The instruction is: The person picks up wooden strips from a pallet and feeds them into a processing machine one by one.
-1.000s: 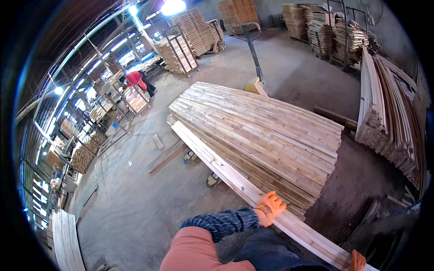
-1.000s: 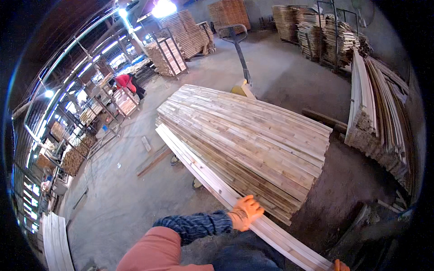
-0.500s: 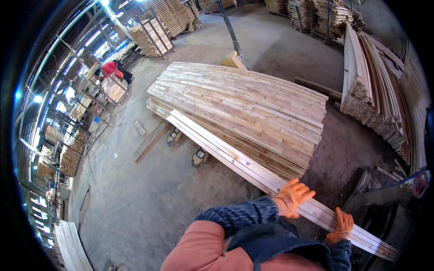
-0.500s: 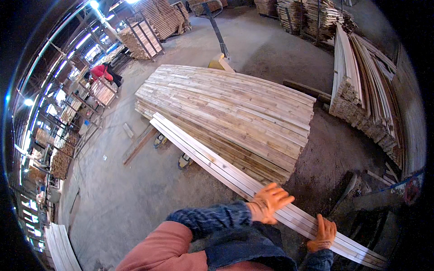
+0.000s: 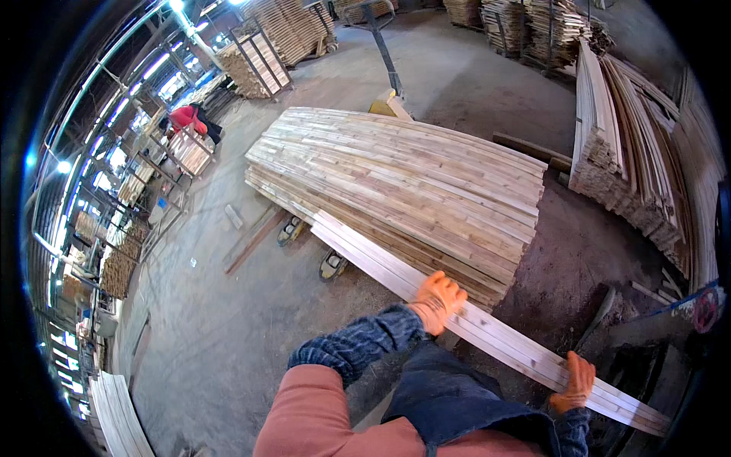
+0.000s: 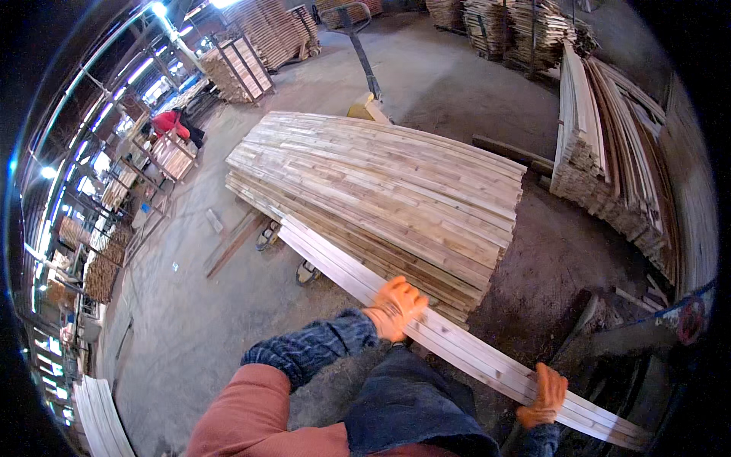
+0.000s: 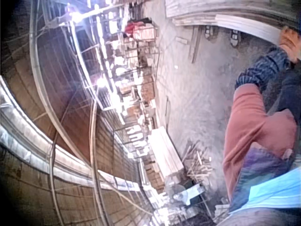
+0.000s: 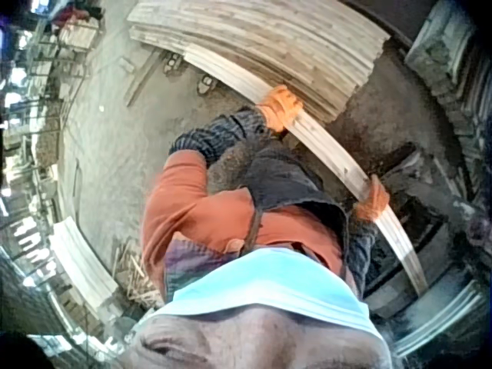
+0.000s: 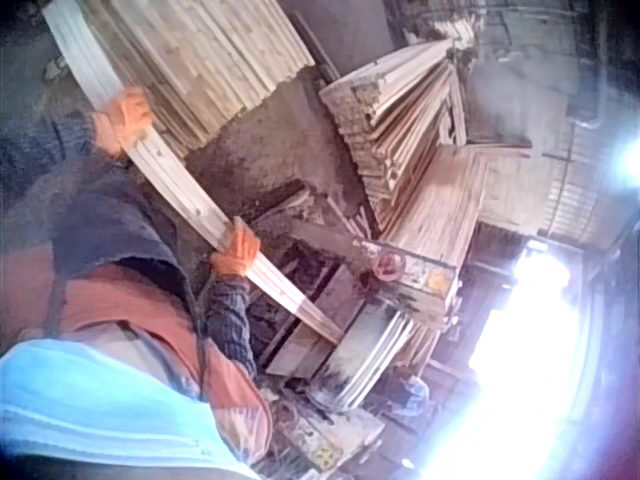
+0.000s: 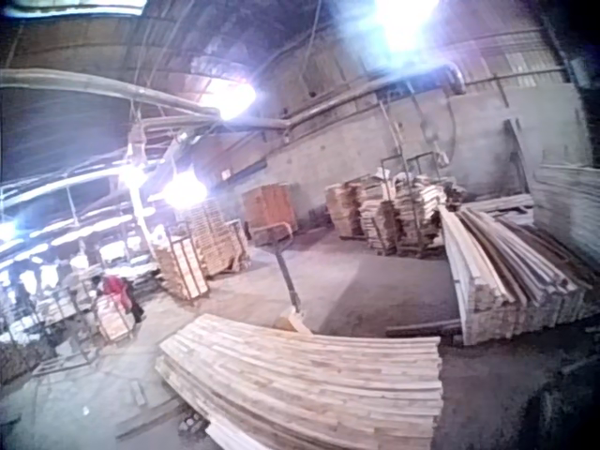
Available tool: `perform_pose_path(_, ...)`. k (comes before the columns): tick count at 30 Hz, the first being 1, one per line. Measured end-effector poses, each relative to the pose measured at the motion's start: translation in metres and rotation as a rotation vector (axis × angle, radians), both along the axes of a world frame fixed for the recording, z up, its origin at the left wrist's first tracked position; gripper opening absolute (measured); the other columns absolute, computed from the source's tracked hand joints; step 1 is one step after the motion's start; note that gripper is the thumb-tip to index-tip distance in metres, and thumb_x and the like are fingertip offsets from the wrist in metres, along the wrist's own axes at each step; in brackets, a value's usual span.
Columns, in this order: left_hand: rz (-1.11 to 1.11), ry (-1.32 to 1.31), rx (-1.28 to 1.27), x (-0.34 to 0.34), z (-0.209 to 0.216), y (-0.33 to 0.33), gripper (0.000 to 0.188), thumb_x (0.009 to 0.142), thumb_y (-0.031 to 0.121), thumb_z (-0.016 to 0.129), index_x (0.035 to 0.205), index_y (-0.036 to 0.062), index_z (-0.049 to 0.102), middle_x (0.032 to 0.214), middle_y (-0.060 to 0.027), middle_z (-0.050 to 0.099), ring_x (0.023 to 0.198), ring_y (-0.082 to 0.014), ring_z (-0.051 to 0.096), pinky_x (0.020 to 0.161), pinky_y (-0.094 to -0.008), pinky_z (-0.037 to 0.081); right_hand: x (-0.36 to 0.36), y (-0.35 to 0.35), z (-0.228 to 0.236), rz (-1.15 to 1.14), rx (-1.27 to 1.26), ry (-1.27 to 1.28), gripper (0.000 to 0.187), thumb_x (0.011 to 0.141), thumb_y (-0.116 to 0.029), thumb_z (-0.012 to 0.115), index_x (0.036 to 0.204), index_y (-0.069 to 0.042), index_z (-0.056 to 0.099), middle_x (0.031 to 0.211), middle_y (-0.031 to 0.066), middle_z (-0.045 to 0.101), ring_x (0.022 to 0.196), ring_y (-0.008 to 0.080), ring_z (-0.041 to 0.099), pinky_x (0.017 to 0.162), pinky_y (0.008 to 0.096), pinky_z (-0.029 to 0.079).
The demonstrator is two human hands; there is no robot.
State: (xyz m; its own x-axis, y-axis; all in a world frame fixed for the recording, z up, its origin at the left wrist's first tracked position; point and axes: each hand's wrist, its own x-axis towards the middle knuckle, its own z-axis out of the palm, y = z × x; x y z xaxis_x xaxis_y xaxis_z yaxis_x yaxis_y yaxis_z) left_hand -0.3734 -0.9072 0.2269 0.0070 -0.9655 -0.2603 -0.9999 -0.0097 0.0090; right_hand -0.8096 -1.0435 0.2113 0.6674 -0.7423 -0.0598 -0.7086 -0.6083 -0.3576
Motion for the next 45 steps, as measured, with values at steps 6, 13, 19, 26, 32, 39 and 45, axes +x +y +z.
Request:
perform_pose_path(6,-0.1,0.268,-0.084,-0.061,-0.01,-0.008,0.101,0.062,0.037,0.087,0.151,0.0133,0.047,0.134,-0.0152,0.06,0.129,-0.0327,0.056,0.121,-0.0507,0.029,0.094,0.025,-0.006,0.252,-0.072,-0.149,0.097,0.048,-0.012,0.072,0.144,-0.017,0.054,0.131,0.0113,0.062,0.123,0.0366,0.057,0.115,0.0596,0.035)
perform_pose_path(13,-0.065,0.155,-0.114,0.029,-0.012,0.019,0.104,0.063,0.042,0.088,0.154,0.0155,0.044,0.147,-0.0167,0.055,0.138,-0.0343,0.05,0.121,-0.0537,0.028,0.037,-0.003,-0.002,0.212,-0.058,-0.002,0.1,0.05,-0.015,0.075,0.148,-0.014,0.051,0.13,0.0133,0.062,0.126,0.0367,0.057,0.115,0.0612,0.035)
perform_pose_path(19,-0.018,0.172,-0.053,0.045,-0.02,0.025,0.098,0.06,0.042,0.089,0.146,0.0162,0.051,0.126,-0.0136,0.064,0.122,-0.0336,0.059,0.114,-0.0516,0.035,-0.019,-0.003,-0.017,0.016,-0.149,0.055,0.094,0.056,-0.017,0.073,0.148,-0.011,0.051,0.133,0.0179,0.061,0.127,0.0389,0.056,0.117,0.0599,0.033)
perform_pose_path(26,-0.09,0.21,0.003,-0.06,-0.019,-0.001,0.099,0.059,0.043,0.088,0.144,0.0095,0.052,0.117,-0.016,0.065,0.111,-0.0311,0.062,0.108,-0.0457,0.039,0.042,0.017,0.005,0.184,0.056,-0.077,0.092,0.056,-0.015,0.071,0.146,-0.009,0.053,0.131,0.0185,0.063,0.125,0.041,0.057,0.114,0.0566,0.036)
perform_pose_path(32,-0.005,0.66,-0.156,-0.11,-0.035,-0.01,0.083,0.073,0.039,0.08,0.143,0.0046,0.054,0.104,-0.0206,0.071,0.098,-0.0392,0.068,0.089,-0.047,0.053,0.124,0.046,-0.017,0.388,-0.035,-0.318,0.088,0.053,-0.02,0.074,0.139,-0.014,0.06,0.128,0.0171,0.066,0.111,0.0379,0.066,0.101,0.0542,0.049)
perform_pose_path(39,0.404,0.862,-0.201,-0.016,-0.051,0.0,0.066,0.079,0.037,0.078,0.134,0.0066,0.061,0.102,-0.0193,0.076,0.093,-0.0361,0.074,0.085,-0.0443,0.059,0.101,-0.002,0.029,0.299,0.417,-0.172,0.088,0.063,-0.03,0.09,0.141,-0.004,0.058,0.124,0.0205,0.07,0.115,0.0357,0.069,0.102,0.044,0.053)
perform_pose_path(45,0.813,0.888,0.101,0.061,-0.127,0.02,0.076,0.08,0.043,0.078,0.142,0.0044,0.057,0.127,-0.0205,0.07,0.116,-0.0326,0.069,0.1,-0.0404,0.053,0.155,-0.048,0.0,-0.011,0.705,-0.255,0.066,0.09,-0.026,0.078,0.147,-0.004,0.053,0.135,0.0198,0.066,0.125,0.0316,0.065,0.109,0.0445,0.05)
